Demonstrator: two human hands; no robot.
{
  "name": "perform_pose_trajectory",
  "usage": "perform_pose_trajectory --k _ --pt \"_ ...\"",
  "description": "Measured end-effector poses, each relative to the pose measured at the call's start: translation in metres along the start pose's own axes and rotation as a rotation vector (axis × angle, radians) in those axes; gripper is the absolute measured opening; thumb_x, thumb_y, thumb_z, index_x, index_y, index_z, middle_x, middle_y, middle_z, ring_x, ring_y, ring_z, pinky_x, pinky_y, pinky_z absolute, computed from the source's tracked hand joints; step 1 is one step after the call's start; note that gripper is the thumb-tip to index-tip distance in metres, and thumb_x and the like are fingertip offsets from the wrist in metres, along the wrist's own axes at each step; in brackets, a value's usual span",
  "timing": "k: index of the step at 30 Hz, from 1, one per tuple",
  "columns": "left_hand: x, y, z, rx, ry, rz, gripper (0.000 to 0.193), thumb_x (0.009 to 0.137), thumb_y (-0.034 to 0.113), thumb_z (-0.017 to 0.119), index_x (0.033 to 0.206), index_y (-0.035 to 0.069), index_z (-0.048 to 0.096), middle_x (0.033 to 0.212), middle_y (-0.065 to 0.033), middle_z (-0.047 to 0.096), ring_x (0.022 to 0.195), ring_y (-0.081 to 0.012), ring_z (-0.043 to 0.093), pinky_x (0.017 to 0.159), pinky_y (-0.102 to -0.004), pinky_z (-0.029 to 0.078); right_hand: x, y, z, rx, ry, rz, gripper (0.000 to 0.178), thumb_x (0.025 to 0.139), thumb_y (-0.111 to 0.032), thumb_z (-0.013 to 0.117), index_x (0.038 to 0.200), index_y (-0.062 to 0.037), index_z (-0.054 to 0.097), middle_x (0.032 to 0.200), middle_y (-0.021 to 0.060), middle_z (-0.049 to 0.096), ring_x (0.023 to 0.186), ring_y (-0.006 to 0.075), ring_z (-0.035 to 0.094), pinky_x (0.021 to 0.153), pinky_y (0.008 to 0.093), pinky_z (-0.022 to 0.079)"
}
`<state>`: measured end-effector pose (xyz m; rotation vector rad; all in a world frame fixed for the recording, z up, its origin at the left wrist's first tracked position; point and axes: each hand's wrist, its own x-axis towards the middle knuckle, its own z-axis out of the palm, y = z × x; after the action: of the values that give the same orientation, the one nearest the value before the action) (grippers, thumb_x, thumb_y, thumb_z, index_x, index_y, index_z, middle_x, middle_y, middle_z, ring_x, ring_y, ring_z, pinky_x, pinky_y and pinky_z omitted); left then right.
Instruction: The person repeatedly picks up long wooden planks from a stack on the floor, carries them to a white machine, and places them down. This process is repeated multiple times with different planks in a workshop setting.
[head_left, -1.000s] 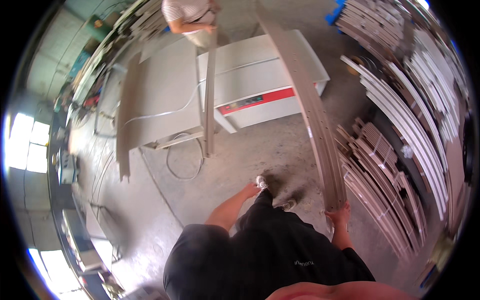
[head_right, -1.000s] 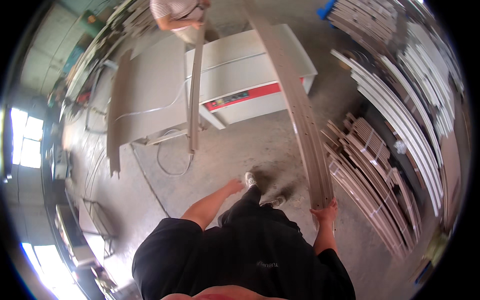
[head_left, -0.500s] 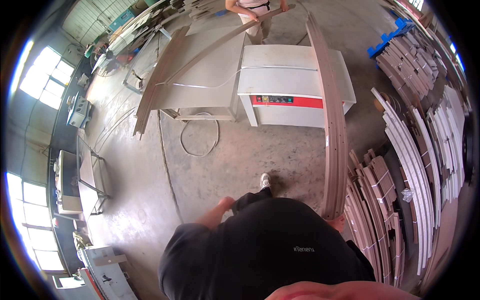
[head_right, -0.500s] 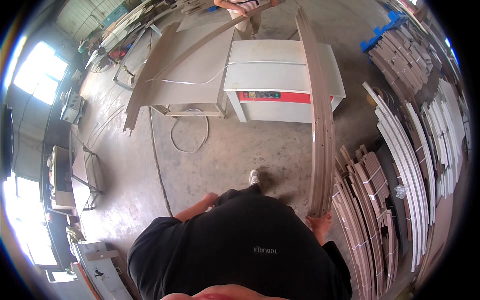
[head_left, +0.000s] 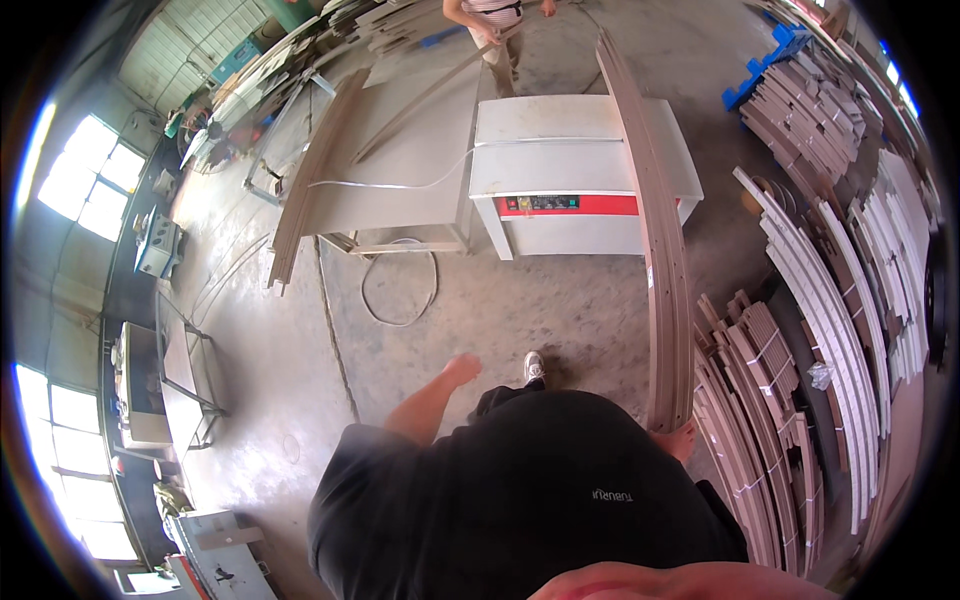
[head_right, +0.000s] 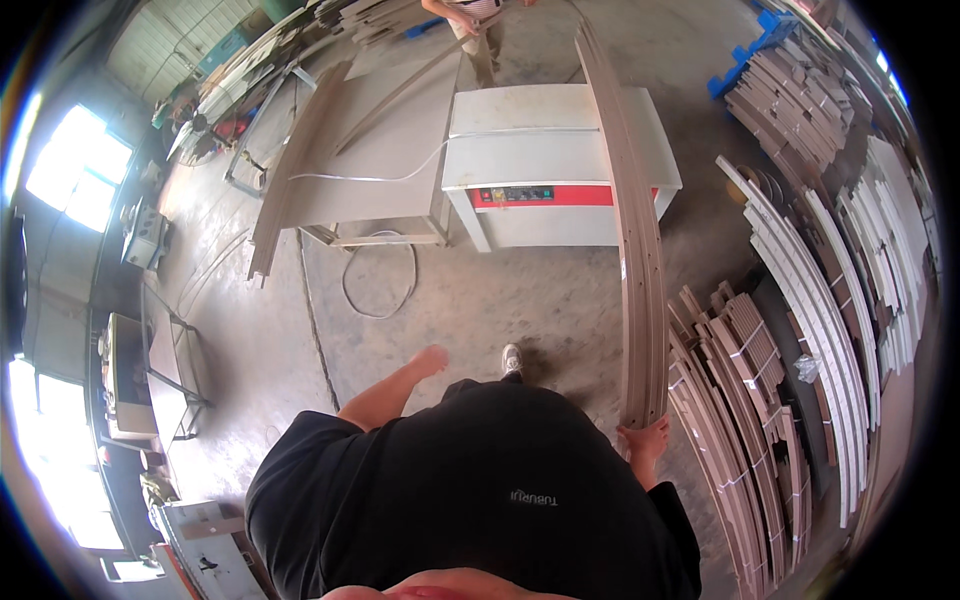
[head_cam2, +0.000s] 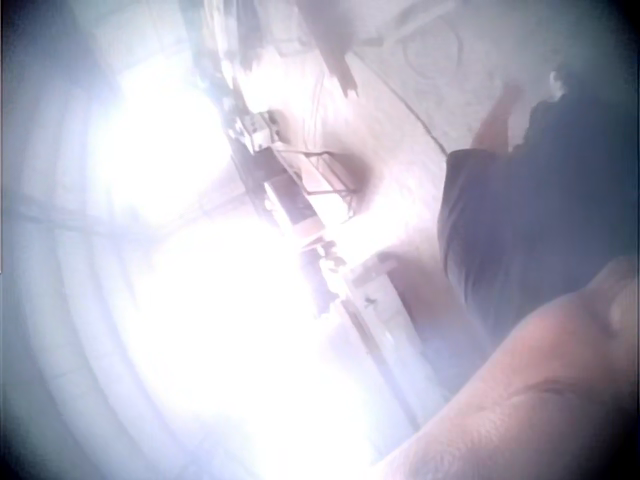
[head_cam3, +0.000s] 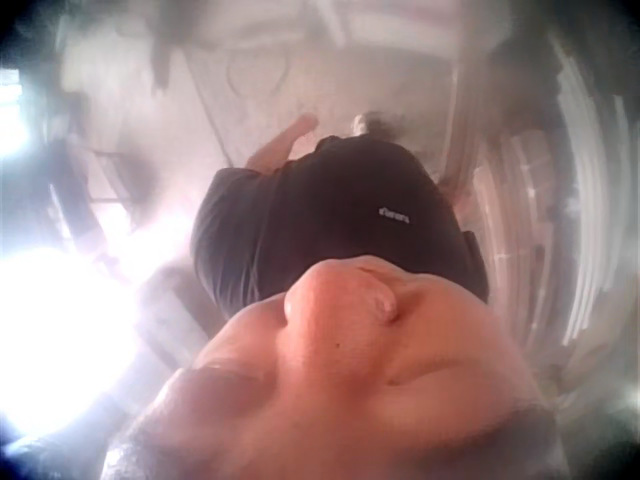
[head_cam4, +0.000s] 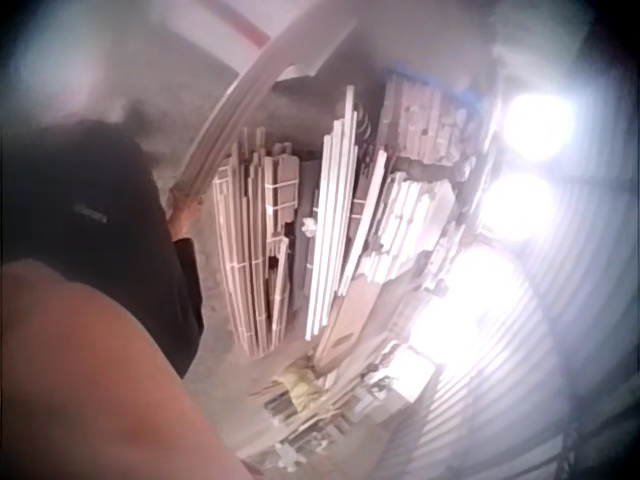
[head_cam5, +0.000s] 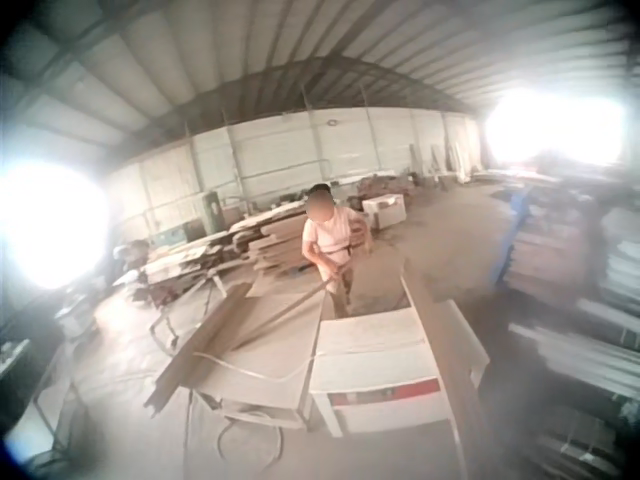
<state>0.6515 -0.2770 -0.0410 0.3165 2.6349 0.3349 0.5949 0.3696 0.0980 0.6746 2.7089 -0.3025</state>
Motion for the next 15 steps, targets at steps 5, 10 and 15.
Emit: perform_pose_trajectory --k 5,10,15 --pt "-0.001 0.012 0.012 -0.291 0.040 -0.005 0.012 0.086 0.022 0.069 0.096 0.015 0.072 0.108 -0.0055 0.071 0.107 -0.0282 0.067 0.083 -0.0436 0.058 -0.003 -0.006 0.002 0.003 0.035 -0.036 0.138 0.052 -0.050 0.097 0.158 -0.0049 0.021 0.155 0.0211 0.042 0.144 0.0363 0.043 0.115 0.0462 0.042" --pt "0.014 0.064 0.020 -0.237 -0.094 -0.099 0.015 0.089 0.021 0.065 0.099 0.015 0.074 0.106 -0.0092 0.072 0.106 -0.0311 0.069 0.087 -0.0433 0.059 -0.004 -0.004 -0.002 -0.027 0.000 0.022 0.137 0.052 -0.052 0.097 0.158 -0.0057 0.022 0.156 0.0196 0.042 0.143 0.0353 0.044 0.113 0.0446 0.044" --pt "0.004 0.076 0.012 -0.275 -0.087 -0.025 0.014 0.088 0.018 0.064 0.095 0.014 0.074 0.100 -0.0131 0.073 0.101 -0.0317 0.071 0.085 -0.0437 0.059 0.000 0.008 -0.004 0.027 0.012 -0.003 0.139 0.053 -0.049 0.096 0.159 -0.0019 0.020 0.152 0.0228 0.044 0.139 0.0393 0.046 0.114 0.0458 0.042"
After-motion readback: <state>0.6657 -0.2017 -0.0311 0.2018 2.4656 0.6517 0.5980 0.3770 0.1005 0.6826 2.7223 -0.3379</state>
